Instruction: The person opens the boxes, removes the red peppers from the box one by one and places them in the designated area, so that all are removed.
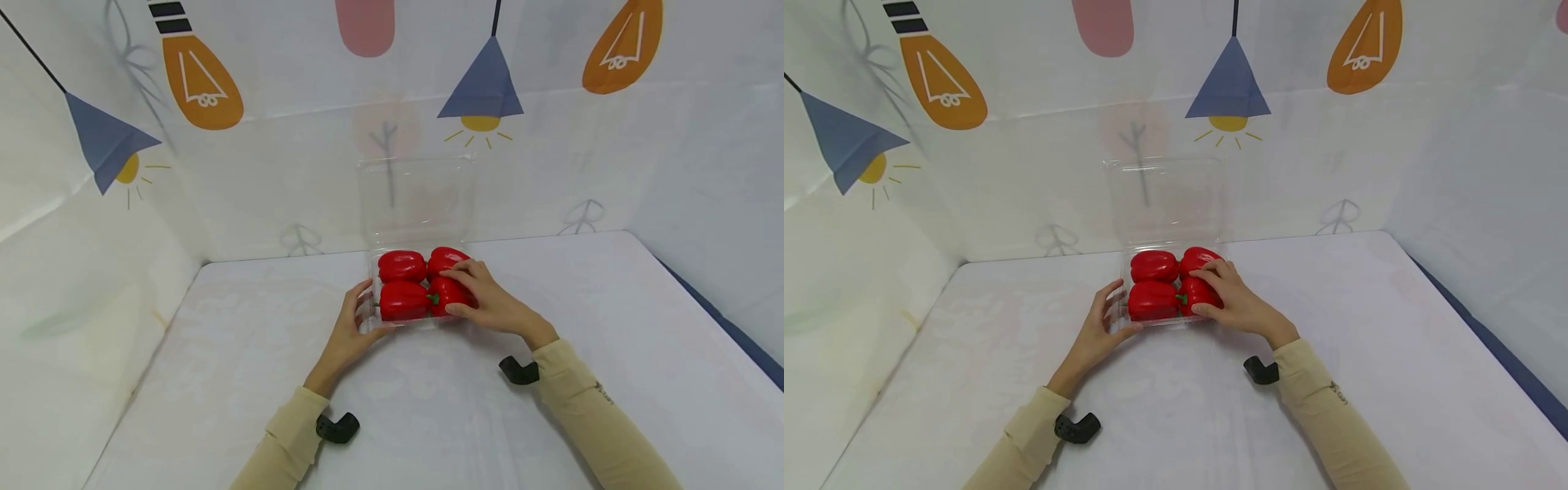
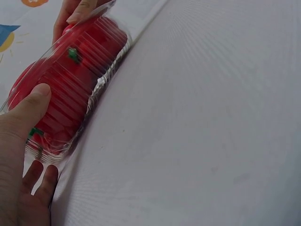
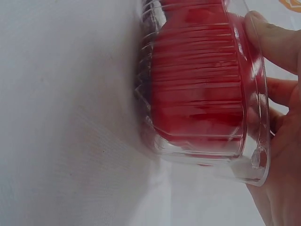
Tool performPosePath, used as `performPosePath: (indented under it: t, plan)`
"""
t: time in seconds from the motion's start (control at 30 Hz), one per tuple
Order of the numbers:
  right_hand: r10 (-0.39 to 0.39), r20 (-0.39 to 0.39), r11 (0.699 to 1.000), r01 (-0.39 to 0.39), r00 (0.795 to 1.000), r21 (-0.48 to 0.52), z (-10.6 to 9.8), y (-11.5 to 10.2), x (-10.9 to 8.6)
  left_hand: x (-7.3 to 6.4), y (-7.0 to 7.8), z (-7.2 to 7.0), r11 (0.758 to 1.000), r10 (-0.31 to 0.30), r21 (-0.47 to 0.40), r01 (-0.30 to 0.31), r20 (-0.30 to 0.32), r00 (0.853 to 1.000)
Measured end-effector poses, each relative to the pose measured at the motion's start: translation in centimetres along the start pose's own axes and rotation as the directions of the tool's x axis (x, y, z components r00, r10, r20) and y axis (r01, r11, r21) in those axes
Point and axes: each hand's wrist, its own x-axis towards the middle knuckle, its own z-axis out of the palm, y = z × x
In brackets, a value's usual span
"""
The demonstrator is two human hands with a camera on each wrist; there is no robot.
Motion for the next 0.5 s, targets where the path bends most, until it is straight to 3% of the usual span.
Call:
performPosePath:
  t: [0.5]
  plan:
    - [0.027, 0.006, 1.000, -0.027, 1.000, -0.001, -0.37, -0.03, -0.30, 0.09, 0.16, 0.10, 0.999, -0.036, -0.004, 0.036, -0.007, 0.999]
